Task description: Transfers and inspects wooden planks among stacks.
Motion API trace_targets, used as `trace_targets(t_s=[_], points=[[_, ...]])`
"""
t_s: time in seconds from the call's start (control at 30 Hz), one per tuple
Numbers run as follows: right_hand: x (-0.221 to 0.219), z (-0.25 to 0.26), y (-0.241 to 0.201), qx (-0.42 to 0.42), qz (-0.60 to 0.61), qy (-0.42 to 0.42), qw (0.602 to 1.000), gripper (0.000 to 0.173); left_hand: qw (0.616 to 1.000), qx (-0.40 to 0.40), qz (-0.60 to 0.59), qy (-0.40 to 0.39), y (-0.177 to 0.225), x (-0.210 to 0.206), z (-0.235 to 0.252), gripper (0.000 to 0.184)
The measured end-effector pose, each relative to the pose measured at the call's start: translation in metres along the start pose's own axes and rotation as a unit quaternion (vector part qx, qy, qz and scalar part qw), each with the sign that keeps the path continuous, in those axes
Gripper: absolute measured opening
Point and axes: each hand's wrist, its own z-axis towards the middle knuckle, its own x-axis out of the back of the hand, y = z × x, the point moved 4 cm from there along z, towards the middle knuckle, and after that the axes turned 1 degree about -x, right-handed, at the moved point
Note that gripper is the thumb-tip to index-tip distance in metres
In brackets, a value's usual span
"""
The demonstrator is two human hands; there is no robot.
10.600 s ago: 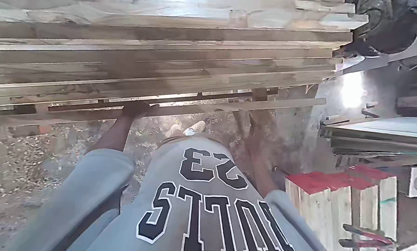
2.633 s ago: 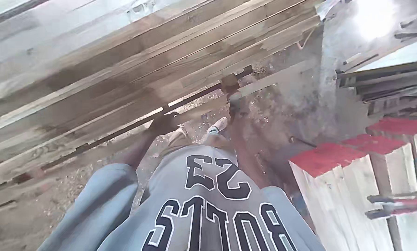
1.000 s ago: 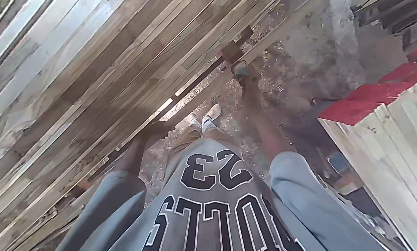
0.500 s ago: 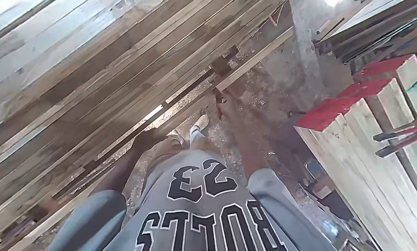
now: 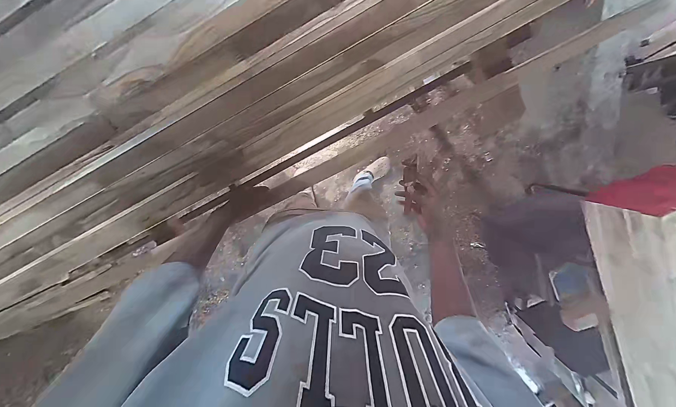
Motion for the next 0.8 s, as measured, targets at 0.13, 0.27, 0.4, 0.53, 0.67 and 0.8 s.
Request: trace_targets(t_s=[0.13,0.27,0.4,0.53,0.67,0.8], points=[[-0.073,-0.023,0.044,0.052,0.019,-0.020,0.998,0.049,0.999,0.005,-0.049,-0.019,-0.045,-0.008,-0.042,0.036],[-0.118,-0.034,0.055,0.107,-0.030,-0.024,0.994,0.055,0.997,-0.012,-0.068,-0.031,-0.059,-0.012,-0.041,0.033],[-0.134,-0.033,0.051,0.149,-0.118,0.020,0.981,0.055,0.977,0.057,-0.186,-0.084,-0.061,-0.017,-0.026,0.053],[-0.156,-0.012,0.060,0.177,-0.352,0.081,0.916,0.047,0.950,0.103,-0.276,-0.102,-0.056,-0.022,-0.026,0.045],[-0.181,-0.018,0.091,0.070,-0.591,0.121,0.794,0.059,0.961,0.105,-0.245,-0.067,-0.065,-0.027,-0.020,0.047],[-0.175,-0.048,0.065,0.003,-0.566,0.146,0.811,0.056,0.980,0.083,-0.166,-0.068,-0.053,-0.019,-0.037,0.059]])
